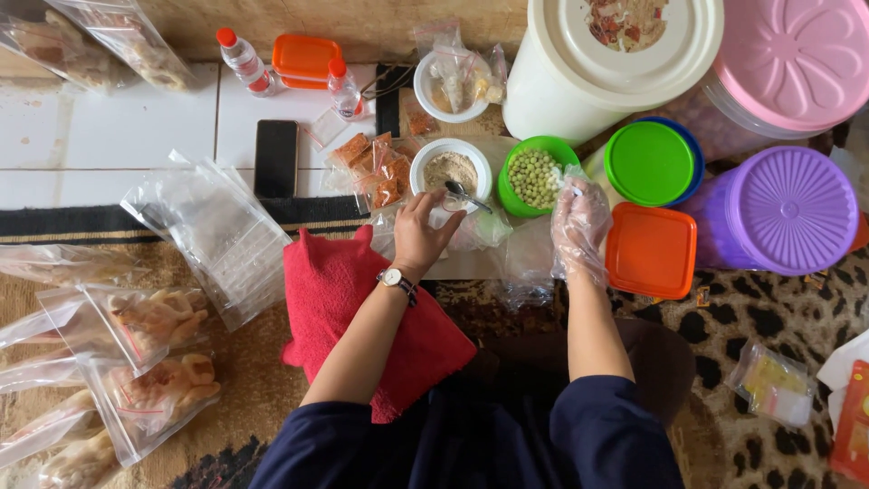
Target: The person places snacks into small plastic bags by hand and adds seasonings using a spoon from various containers while sitting on the floor.
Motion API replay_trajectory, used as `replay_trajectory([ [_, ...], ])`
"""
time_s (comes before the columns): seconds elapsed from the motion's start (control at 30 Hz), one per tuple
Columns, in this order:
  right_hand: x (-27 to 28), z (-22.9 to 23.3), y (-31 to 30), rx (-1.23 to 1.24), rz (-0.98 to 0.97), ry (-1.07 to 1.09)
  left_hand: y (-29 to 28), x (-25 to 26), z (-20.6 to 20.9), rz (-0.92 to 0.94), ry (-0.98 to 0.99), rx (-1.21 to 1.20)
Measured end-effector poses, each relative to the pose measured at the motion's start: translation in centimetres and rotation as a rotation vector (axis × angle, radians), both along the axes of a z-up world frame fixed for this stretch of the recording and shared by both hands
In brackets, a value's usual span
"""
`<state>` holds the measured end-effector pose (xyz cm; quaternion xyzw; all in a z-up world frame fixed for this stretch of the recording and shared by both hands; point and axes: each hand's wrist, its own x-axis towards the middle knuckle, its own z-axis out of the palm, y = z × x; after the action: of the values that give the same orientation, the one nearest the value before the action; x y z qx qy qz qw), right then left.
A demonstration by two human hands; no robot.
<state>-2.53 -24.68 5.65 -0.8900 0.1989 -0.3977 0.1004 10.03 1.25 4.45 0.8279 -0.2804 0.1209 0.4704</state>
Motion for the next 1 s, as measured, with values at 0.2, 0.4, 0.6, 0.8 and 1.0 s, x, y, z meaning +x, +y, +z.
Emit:
replay_trajectory([
  [0.2,-0.2,1.1,2.0,0.175,-0.030,-0.067,-0.2,0.2,-2.0,-0.031,0.060,0.109],
  [0.4,1.5,3.4,3.4,1.166,-0.485,0.376,-0.4,0.0,-2.3,-0.050,0.092,0.169],
  [0.6,0.1,-1.0,1.7,1.116,-0.415,0.116,-0.2,0.0,-2.1,-0.060,0.132,0.197],
  [0.8,0.5,4.3,5.7,1.111,-0.385,0.225,-0.3,0.0,-2.7,-0.066,0.214,0.340],
  [1.0,1.3,8.5,8.0,1.049,-0.281,0.407,-0.7,0.1,-6.1,-0.156,0.365,0.562],
])
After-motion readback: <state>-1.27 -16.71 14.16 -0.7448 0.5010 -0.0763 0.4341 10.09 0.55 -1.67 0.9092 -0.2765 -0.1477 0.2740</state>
